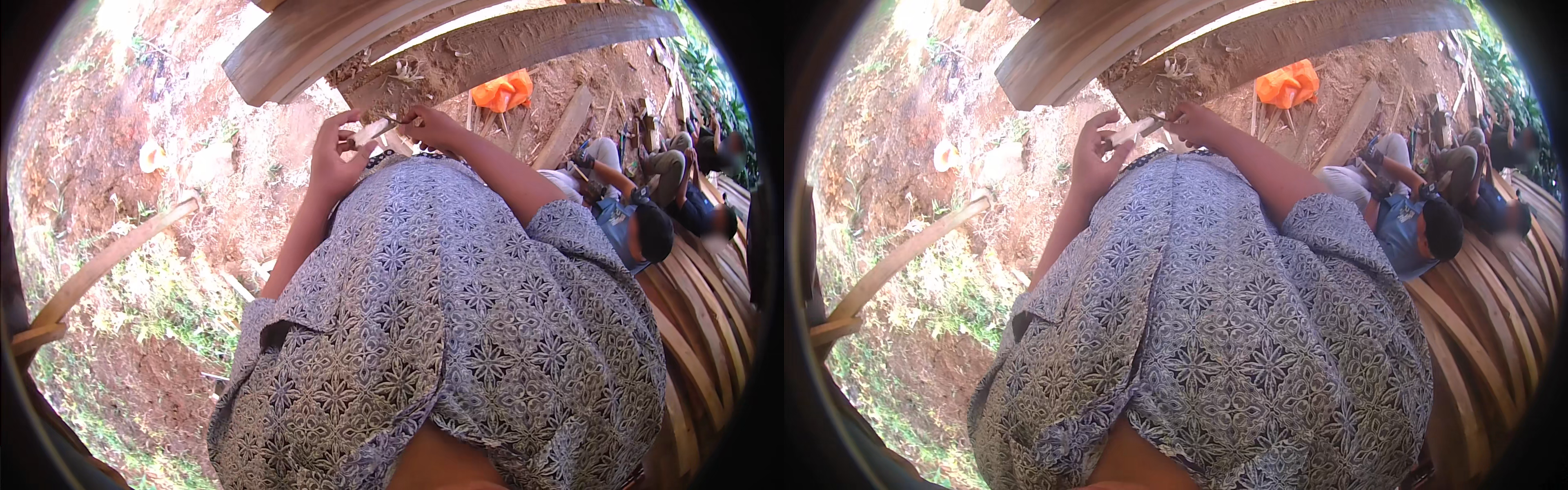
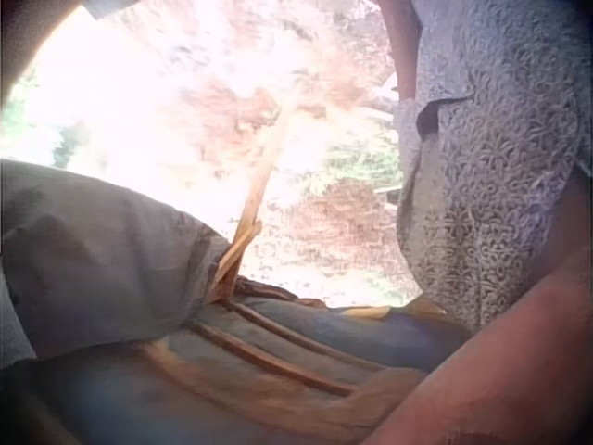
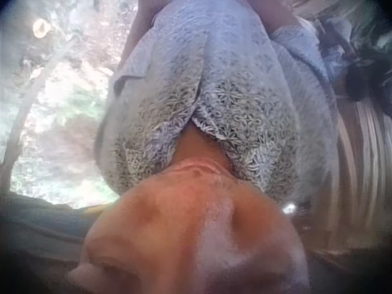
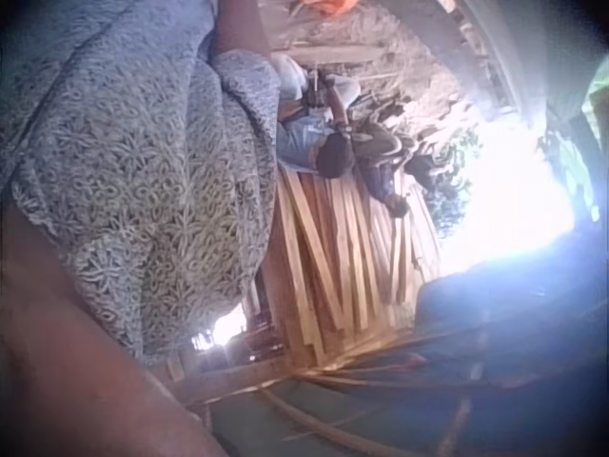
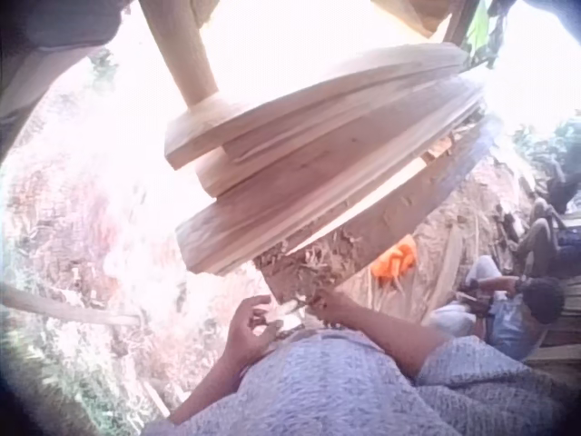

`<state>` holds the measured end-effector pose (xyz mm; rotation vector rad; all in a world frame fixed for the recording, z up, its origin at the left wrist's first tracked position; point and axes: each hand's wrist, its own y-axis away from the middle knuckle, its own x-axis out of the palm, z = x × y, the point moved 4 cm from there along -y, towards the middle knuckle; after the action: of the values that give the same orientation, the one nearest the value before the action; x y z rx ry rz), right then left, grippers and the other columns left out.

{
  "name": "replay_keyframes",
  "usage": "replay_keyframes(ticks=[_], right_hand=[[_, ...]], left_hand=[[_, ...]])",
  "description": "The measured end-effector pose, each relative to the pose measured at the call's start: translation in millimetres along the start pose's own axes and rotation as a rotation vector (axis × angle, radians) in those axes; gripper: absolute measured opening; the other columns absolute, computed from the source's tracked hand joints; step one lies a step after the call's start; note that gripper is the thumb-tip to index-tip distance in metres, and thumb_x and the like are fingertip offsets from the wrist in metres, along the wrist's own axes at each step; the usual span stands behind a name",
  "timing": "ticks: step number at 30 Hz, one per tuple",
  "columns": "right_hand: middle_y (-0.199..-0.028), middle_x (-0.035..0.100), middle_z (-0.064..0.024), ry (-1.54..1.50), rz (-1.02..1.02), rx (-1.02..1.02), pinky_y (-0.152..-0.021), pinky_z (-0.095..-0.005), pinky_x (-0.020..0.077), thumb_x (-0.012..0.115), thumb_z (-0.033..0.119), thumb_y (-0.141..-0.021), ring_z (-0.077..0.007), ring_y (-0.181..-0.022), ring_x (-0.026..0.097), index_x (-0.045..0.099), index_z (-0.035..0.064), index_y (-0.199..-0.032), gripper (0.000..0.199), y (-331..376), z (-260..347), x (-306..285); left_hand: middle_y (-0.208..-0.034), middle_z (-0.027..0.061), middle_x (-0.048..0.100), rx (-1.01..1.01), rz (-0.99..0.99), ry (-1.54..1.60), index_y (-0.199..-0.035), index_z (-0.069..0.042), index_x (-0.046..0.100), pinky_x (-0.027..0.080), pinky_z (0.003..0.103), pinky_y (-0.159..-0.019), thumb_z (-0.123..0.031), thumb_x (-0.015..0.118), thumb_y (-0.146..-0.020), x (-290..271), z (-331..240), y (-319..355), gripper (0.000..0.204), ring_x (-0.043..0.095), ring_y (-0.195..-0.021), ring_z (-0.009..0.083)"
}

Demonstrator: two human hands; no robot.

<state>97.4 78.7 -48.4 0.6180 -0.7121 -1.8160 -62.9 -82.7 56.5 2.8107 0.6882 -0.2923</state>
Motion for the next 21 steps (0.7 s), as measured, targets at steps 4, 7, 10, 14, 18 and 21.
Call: replay_keyframes(ticks=[4, 7, 10, 14, 18, 21], right_hand=[[-0.099, 0.067, -0.0098, 0.173, 0.044, -0.218, -0.056, -0.0293, 0.0515, 0.077, 0.029, -0.088, -0.0145, -0.068, 0.064, 0.053, 0.0167, -0.145, 0.063, 16.6, -9.8, -6.4], [-0.101, 0.066, -0.0105, 0.010, -0.009, -0.063, -0.055, -0.0274, 0.0500, 0.074, 0.024, -0.089, -0.0144, -0.065, 0.061, 0.050, 0.0186, -0.149, 0.065, 31.5, -29.3, -7.3], [-0.094, 0.068, -0.0082, -0.059, -0.090, -0.095, -0.052, -0.0264, 0.0483, 0.067, 0.023, -0.098, -0.0115, -0.060, 0.058, 0.049, 0.0152, -0.148, 0.054, 37.6, -43.0, 1.4], [-0.093, 0.069, -0.0060, -0.554, 0.086, -0.018, -0.050, -0.0258, 0.0463, 0.066, 0.028, -0.100, -0.0093, -0.058, 0.057, 0.049, 0.0142, -0.147, 0.052, 35.8, -69.1, 22.8], [-0.093, 0.071, -0.0168, -0.396, -0.060, -0.110, -0.068, -0.0412, 0.0540, 0.065, 0.033, -0.099, -0.0272, -0.073, 0.069, 0.049, 0.0129, -0.144, 0.051, 32.6, -71.3, 27.8], [-0.094, 0.071, -0.0234, -0.028, -0.302, -0.336, -0.075, -0.0511, 0.0536, 0.061, 0.032, -0.101, -0.0399, -0.081, 0.071, 0.050, 0.0134, -0.138, 0.043, 55.2, -32.1, 24.6]], left_hand=[[-0.114, 0.0101, 0.065, 0.106, -0.161, 0.048, -0.121, 0.001, 0.065, 0.059, 0.028, -0.085, 0.000, 0.069, -0.095, 0.5, -17.2, -8.0, 0.026, 0.068, -0.099, 0.0155], [-0.110, 0.0107, 0.066, 0.199, -0.133, -0.092, -0.116, -0.003, 0.072, 0.061, 0.030, -0.079, -0.001, 0.073, -0.092, 5.8, -33.4, -23.0, 0.023, 0.070, -0.094, 0.0175], [-0.110, 0.0102, 0.066, 0.333, -0.051, -0.298, -0.118, -0.005, 0.073, 0.061, 0.029, -0.072, -0.002, 0.073, -0.092, 10.7, -45.2, -34.3, 0.027, 0.071, -0.089, 0.0188], [-0.110, 0.0088, 0.065, 0.308, -0.050, -0.378, -0.118, -0.008, 0.074, 0.059, 0.028, -0.070, -0.004, 0.074, -0.092, 11.1, -44.4, -35.9, 0.026, 0.070, -0.086, 0.0170], [-0.105, 0.0078, 0.063, 0.354, -0.020, -0.455, -0.117, -0.009, 0.074, 0.056, 0.027, -0.066, -0.006, 0.074, -0.093, 18.2, -44.1, -35.3, 0.025, 0.067, -0.080, 0.0147], [-0.105, 0.0075, 0.063, 0.376, -0.016, -0.602, -0.117, -0.009, 0.074, 0.055, 0.028, -0.065, -0.007, 0.074, -0.093, 22.9, -45.7, -32.5, 0.024, 0.065, -0.078, 0.0151]])
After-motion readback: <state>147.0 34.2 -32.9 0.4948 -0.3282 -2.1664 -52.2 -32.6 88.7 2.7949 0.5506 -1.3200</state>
